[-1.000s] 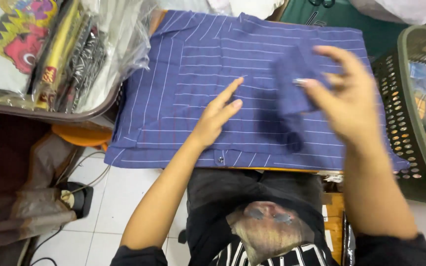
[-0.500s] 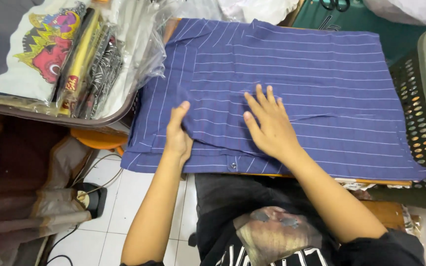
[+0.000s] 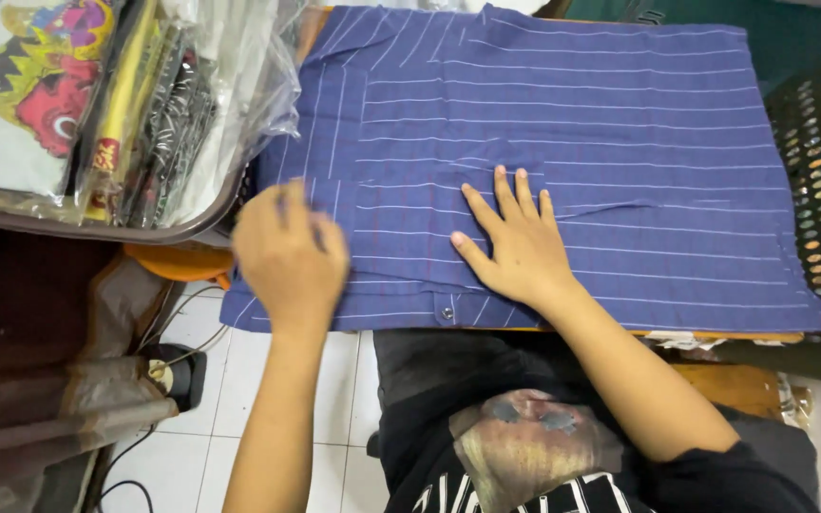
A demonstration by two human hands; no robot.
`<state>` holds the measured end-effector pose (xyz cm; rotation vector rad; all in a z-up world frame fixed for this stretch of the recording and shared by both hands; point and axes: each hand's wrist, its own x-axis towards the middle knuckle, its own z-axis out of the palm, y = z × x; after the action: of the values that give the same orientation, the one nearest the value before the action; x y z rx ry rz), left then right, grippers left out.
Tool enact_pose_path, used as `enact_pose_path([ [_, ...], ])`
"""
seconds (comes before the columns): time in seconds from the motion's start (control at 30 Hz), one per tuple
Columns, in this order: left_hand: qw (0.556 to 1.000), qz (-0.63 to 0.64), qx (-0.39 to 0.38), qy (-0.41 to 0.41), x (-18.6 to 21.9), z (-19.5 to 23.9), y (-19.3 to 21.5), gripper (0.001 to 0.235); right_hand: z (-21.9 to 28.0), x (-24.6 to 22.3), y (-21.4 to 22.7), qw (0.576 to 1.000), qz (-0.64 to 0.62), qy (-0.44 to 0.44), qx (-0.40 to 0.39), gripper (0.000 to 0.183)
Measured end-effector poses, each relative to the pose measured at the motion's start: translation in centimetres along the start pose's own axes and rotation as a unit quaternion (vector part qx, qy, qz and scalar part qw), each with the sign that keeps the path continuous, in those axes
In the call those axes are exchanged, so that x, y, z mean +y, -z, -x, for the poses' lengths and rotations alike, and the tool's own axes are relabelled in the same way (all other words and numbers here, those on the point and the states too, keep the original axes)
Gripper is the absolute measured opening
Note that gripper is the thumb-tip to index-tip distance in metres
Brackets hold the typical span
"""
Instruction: Folding a blue striped shirt and placing it into a plastic packaging bag
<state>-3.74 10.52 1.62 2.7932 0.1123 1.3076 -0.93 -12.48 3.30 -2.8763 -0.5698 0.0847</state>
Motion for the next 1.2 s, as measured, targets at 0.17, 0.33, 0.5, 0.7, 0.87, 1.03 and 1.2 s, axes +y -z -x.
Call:
enact_pose_path([
  [0.17, 0.969, 0.152, -0.173, -0.093, 3.4, 0.1, -0.3, 0.052, -1.4, -0.1, -0.3, 1.000, -0.004, -0.003, 0.030, 0.061],
  [0.33, 0.938, 0.130, -0.321, -0.012, 3.4, 0.3, 0.1, 0.063, -1.5, 0.9, -0.9, 1.000, -0.014, 0.007, 0.018, 0.063],
  [0.5, 0.944, 0.097, -0.315, 0.034, 2.5, 1.0, 0.3, 0.067, -1.2, 2.2, -1.3, 0.996, -0.060, 0.048, 0.040, 0.060],
  [0.7, 0.946, 0.063, -0.317, -0.002, 0.1, 2.0, 2.2, 0.062, 3.1, 11.5, 0.2, 0.994, -0.029, -0.006, 0.109, 0.046],
  [0.87, 0.950, 0.063, -0.306, -0.013, 0.2, 1.9, 1.7, 0.062, 8.5, 18.6, 1.8, 0.967, 0.025, -0.246, 0.058, 0.050],
  [1.03, 0.933, 0.084, -0.350, 0.003, -0.3, 1.8, 2.1, 0.065, 10.2, 17.9, 3.4, 0.938, -0.014, -0.347, 0.021, 0.053],
  [1.2, 0.921, 0.048, -0.384, 0.049, -1.6, 1.8, 3.6, 0.070, 10.0, 16.7, 4.7, 0.932, -0.029, -0.362, -0.016, 0.058],
])
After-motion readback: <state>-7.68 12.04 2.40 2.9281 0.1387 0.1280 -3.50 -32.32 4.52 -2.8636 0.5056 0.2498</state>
